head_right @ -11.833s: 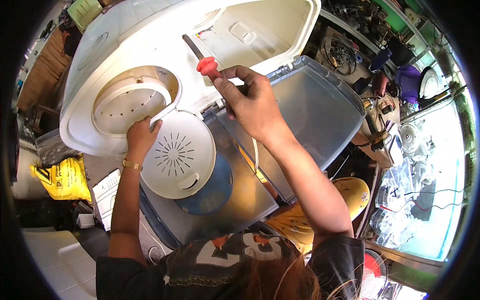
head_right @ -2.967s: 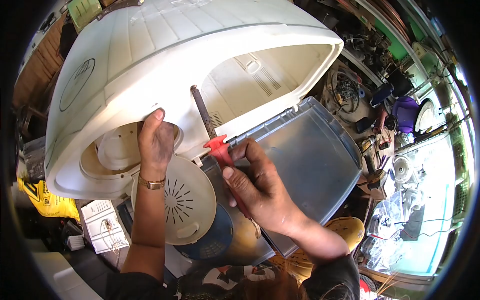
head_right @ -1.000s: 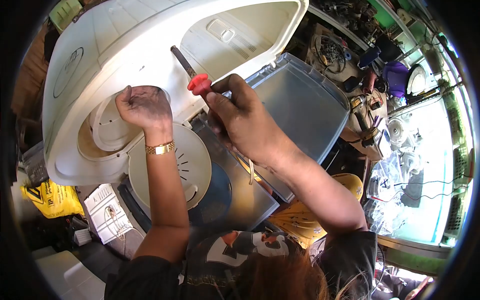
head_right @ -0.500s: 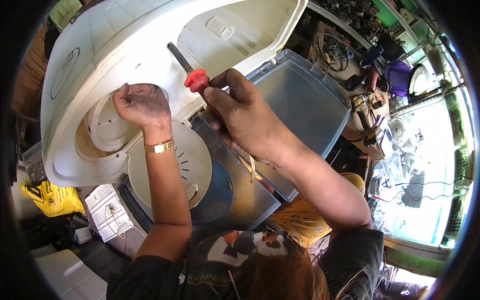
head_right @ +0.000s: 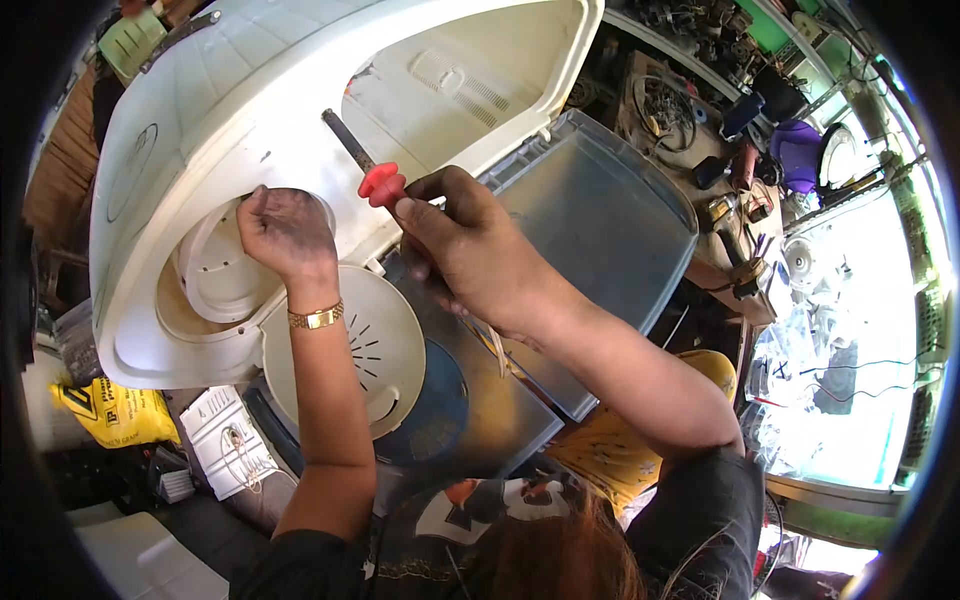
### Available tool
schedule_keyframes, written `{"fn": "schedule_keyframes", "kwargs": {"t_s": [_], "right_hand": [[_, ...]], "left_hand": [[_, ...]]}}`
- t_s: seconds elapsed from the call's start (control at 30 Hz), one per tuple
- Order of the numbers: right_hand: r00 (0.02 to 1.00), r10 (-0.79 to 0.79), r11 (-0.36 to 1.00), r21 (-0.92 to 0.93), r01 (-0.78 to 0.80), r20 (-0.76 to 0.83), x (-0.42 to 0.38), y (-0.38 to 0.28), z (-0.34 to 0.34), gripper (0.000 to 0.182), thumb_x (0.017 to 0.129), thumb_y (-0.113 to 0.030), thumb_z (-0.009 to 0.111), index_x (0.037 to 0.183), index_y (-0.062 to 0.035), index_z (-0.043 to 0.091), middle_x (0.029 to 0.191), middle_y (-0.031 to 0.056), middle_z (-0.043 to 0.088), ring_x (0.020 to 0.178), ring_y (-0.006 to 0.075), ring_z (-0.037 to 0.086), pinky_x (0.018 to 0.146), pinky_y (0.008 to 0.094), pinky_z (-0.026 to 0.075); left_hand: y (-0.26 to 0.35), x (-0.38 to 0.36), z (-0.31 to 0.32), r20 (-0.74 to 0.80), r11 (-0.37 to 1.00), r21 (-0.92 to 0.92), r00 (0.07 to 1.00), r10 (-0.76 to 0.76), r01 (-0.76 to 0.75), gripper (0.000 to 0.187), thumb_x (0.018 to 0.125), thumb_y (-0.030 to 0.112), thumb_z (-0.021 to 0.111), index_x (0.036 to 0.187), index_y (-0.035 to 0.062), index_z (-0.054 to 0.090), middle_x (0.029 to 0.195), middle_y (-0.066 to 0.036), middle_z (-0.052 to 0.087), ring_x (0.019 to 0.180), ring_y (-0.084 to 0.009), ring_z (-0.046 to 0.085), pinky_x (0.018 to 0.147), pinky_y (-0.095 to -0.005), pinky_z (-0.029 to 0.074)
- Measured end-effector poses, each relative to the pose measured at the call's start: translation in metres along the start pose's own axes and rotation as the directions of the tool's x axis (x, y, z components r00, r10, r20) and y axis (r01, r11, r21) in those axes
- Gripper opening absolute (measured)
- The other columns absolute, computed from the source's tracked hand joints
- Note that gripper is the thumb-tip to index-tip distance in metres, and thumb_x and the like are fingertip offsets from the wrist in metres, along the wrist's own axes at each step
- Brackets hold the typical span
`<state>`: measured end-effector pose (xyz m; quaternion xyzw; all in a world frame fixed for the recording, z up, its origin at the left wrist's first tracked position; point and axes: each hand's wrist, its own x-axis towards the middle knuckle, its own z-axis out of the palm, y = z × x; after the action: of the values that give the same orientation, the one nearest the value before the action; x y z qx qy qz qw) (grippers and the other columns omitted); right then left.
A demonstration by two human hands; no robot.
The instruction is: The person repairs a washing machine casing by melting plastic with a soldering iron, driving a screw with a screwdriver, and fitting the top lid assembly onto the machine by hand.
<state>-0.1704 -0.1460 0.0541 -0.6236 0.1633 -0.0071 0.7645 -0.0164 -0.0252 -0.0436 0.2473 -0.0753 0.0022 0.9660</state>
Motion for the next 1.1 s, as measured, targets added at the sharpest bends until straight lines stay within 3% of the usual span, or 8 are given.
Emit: {"fn": "schedule_keyframes", "kwargs": {"t_s": [0.07,0.27,0.37,0.6,0.87,1.0,1.03,1.1], "right_hand": [[1.000,0.008,0.999,-0.037,-0.008,-0.008,0.000,-0.002,0.003,0.022,0.098,-0.024,0.047,0.108,-0.0035,0.046,0.069,0.0043,0.047,0.046,0.0074,0.040,0.037,0.0194,0.030],[0.999,-0.019,0.998,-0.064,0.017,-0.033,0.000,-0.002,0.003,0.022,0.098,-0.024,0.046,0.107,-0.0036,0.045,0.067,0.0042,0.047,0.045,0.0075,0.040,0.037,0.0197,0.029],[1.000,-0.022,0.996,-0.085,0.020,-0.019,0.003,0.000,0.000,0.021,0.099,-0.023,0.046,0.108,-0.0040,0.046,0.066,0.0040,0.047,0.046,0.0073,0.040,0.037,0.0194,0.029],[1.000,-0.028,0.999,-0.031,0.028,0.008,0.009,0.001,-0.006,0.028,0.097,-0.024,0.050,0.110,0.0006,0.046,0.064,0.0033,0.051,0.044,0.0071,0.042,0.038,0.0219,0.032],[0.998,-0.055,0.995,-0.077,0.056,0.012,0.022,-0.001,-0.005,0.031,0.096,-0.025,0.051,0.110,0.0022,0.045,0.063,0.0051,0.052,0.041,0.0092,0.043,0.036,0.0238,0.032],[0.998,-0.038,0.999,-0.021,0.039,0.052,0.025,-0.007,-0.003,0.032,0.096,-0.024,0.051,0.110,0.0035,0.045,0.063,0.0058,0.052,0.040,0.0097,0.042,0.035,0.0240,0.032],[0.998,-0.040,0.998,-0.045,0.042,0.056,0.026,-0.005,-0.004,0.033,0.096,-0.025,0.051,0.111,0.0036,0.045,0.063,0.0058,0.053,0.041,0.0096,0.042,0.035,0.0239,0.032],[0.997,-0.054,0.997,-0.052,0.057,0.048,0.027,-0.006,-0.004,0.033,0.096,-0.025,0.052,0.111,0.0038,0.045,0.064,0.0059,0.052,0.042,0.0094,0.043,0.036,0.0241,0.033]], "left_hand": [[0.003,-0.005,0.017,-0.090,1.000,0.016,0.996,0.004,-0.002,0.008,0.083,0.016,0.053,0.078,0.0106,0.054,0.076,0.004,0.055,0.074,-0.0063,0.050,0.073,-0.0253,0.038],[-0.008,0.004,-0.003,0.040,0.998,0.044,0.998,0.043,-0.045,0.006,0.084,0.018,0.052,0.087,0.0134,0.053,0.087,0.007,0.055,0.083,-0.0046,0.049,0.075,-0.0247,0.036],[-0.010,0.005,-0.002,0.039,0.999,0.007,0.998,0.041,-0.041,0.014,0.084,0.012,0.052,0.096,0.0078,0.057,0.095,0.002,0.059,0.092,-0.0083,0.052,0.083,-0.0261,0.038],[-0.022,0.003,0.027,0.087,0.923,0.226,0.950,0.300,-0.313,0.037,0.079,0.005,0.056,0.115,0.0061,0.049,0.108,-0.001,0.055,0.099,-0.0125,0.049,0.094,-0.0295,0.035],[-0.023,0.015,0.029,0.028,0.921,0.256,0.955,0.296,-0.293,0.024,0.076,0.004,0.055,0.097,0.0056,0.044,0.102,-0.004,0.051,0.098,-0.0122,0.045,0.094,-0.0306,0.033],[-0.013,0.010,0.009,0.182,0.907,0.386,0.978,0.105,-0.170,0.040,0.078,0.002,0.056,0.117,0.0016,0.045,0.107,-0.004,0.053,0.100,-0.0121,0.047,0.094,-0.0303,0.034],[-0.005,-0.001,0.002,0.166,0.859,0.499,0.985,0.036,-0.116,0.050,0.082,0.001,0.055,0.130,0.0013,0.040,0.123,-0.008,0.049,0.113,-0.0162,0.045,0.098,-0.0327,0.034],[0.017,-0.030,-0.008,0.225,0.687,0.695,0.972,0.074,-0.213,0.054,0.083,0.006,0.057,0.133,0.0008,0.038,0.134,-0.010,0.040,0.123,-0.0210,0.039,0.102,-0.0371,0.032]]}}
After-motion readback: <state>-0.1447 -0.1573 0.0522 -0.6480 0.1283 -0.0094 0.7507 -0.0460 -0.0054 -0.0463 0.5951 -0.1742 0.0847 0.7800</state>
